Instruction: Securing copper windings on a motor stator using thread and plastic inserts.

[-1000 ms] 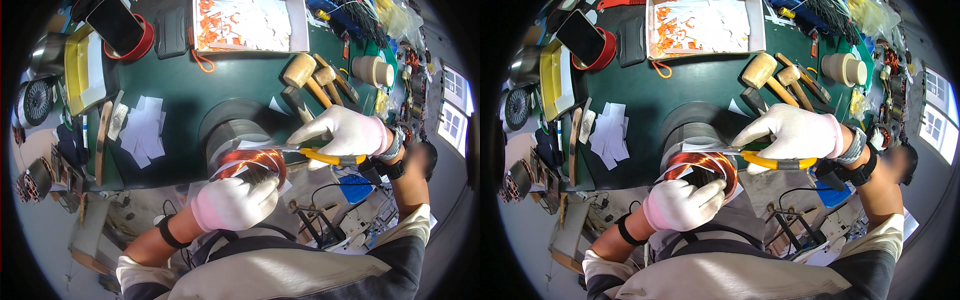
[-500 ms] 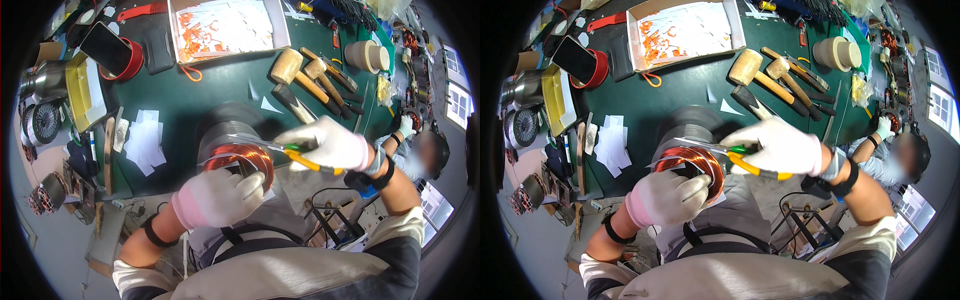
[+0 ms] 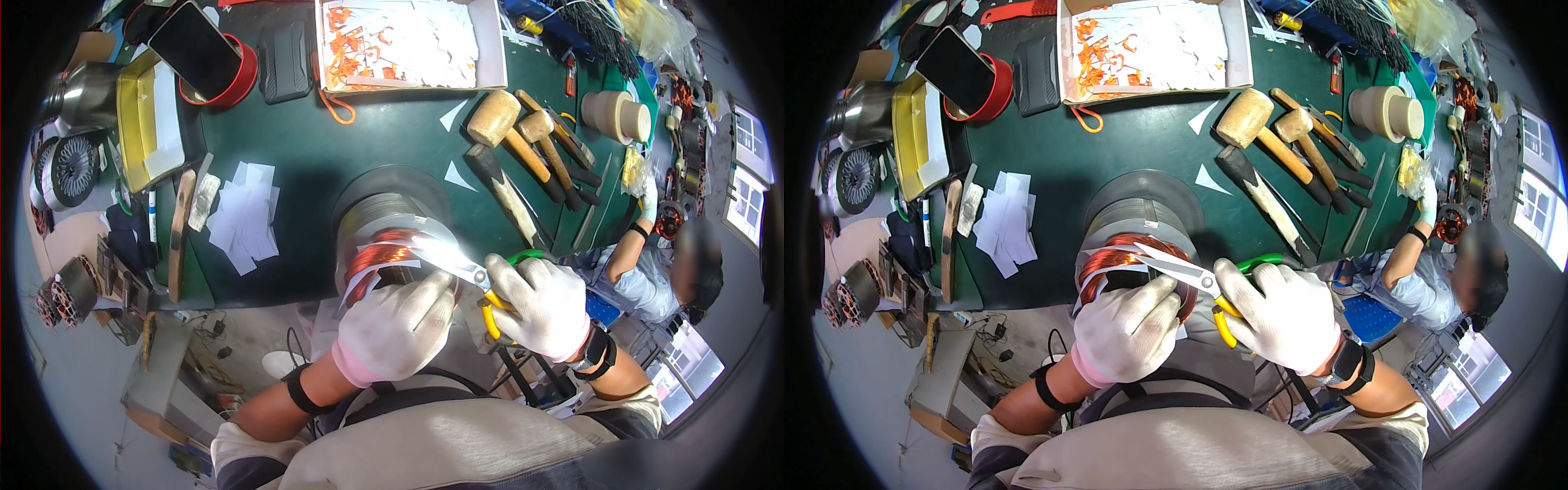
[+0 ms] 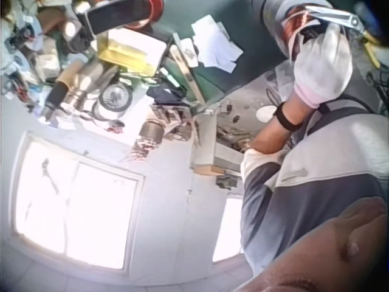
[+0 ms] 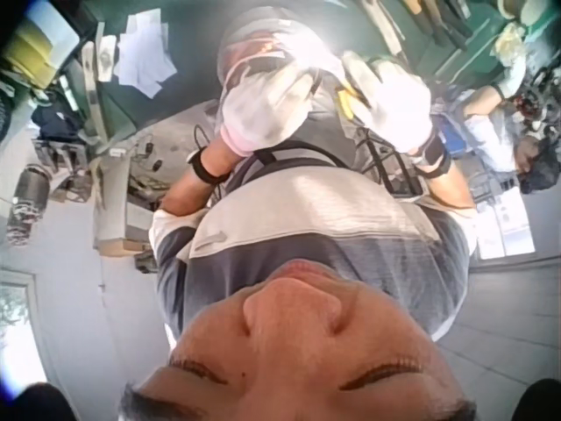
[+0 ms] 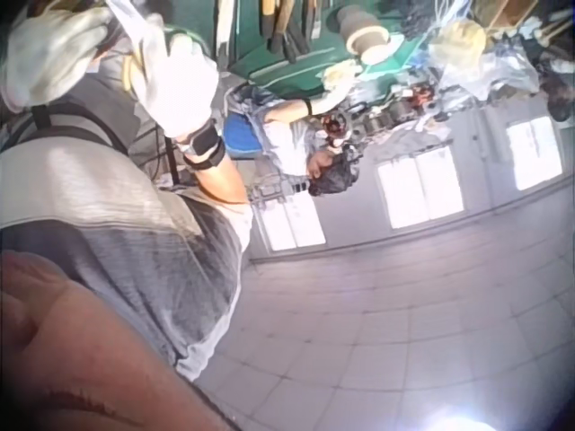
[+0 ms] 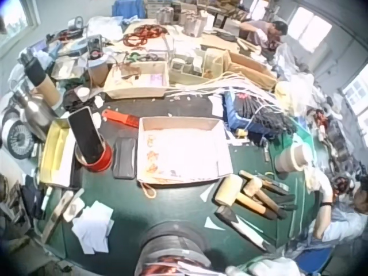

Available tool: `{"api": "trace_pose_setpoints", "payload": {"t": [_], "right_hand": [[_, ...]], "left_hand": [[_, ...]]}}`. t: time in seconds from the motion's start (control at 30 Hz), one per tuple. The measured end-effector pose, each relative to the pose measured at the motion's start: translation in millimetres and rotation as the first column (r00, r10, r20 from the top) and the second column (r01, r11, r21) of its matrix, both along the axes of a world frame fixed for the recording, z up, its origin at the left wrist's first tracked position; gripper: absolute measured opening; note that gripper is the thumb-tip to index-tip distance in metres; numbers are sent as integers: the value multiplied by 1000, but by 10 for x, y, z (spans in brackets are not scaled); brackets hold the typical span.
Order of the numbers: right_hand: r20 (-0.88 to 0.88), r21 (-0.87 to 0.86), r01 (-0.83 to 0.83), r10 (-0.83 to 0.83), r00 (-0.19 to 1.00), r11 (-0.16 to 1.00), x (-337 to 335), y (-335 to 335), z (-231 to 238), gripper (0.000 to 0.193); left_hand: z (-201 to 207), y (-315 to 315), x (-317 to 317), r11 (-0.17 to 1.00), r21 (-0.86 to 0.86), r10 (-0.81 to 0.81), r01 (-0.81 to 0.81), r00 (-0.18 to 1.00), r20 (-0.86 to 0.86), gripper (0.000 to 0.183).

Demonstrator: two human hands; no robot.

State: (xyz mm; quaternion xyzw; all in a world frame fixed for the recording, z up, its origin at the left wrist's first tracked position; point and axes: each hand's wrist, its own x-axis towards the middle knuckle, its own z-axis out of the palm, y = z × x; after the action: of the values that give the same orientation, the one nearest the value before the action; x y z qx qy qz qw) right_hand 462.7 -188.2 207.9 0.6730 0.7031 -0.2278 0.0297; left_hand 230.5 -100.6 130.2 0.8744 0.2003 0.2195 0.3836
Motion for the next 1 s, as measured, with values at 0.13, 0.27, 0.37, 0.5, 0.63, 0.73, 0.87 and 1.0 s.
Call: {"api": "trace_pose_setpoints", "payload": {"t": [0.13,0.27,0.37,0.5,0.63,0.73,0.87,1.0], "right_hand": [[-16,6,-2,2,1000,1000,25,39,-11,60],[-25,-38,-47,46,999,998,67,276,12,60],[-153,-165,-119,94,984,979,166,625,55,59],[-340,-364,-136,5,940,921,278,1218,114,46],[-462,-630,-236,-112,880,740,502,1641,6,41],[-600,-524,-307,-88,795,795,574,1650,-147,36],[-598,-607,-223,-254,760,763,602,1505,-215,38],[-534,-619,-84,-340,774,781,626,1189,-199,39]], "left_hand": [[-11,60,2,999,-5,-33,33,999,36,31],[-49,103,14,999,14,-30,29,996,79,31],[-76,123,0,999,17,-35,33,992,120,29],[-62,229,-34,995,17,-100,99,990,98,24],[-94,287,-28,980,55,-198,192,971,133,23],[-84,333,6,973,40,-230,226,964,132,22],[-71,414,17,963,62,-268,262,956,122,21],[-96,535,55,941,81,-337,329,933,126,16]]}}
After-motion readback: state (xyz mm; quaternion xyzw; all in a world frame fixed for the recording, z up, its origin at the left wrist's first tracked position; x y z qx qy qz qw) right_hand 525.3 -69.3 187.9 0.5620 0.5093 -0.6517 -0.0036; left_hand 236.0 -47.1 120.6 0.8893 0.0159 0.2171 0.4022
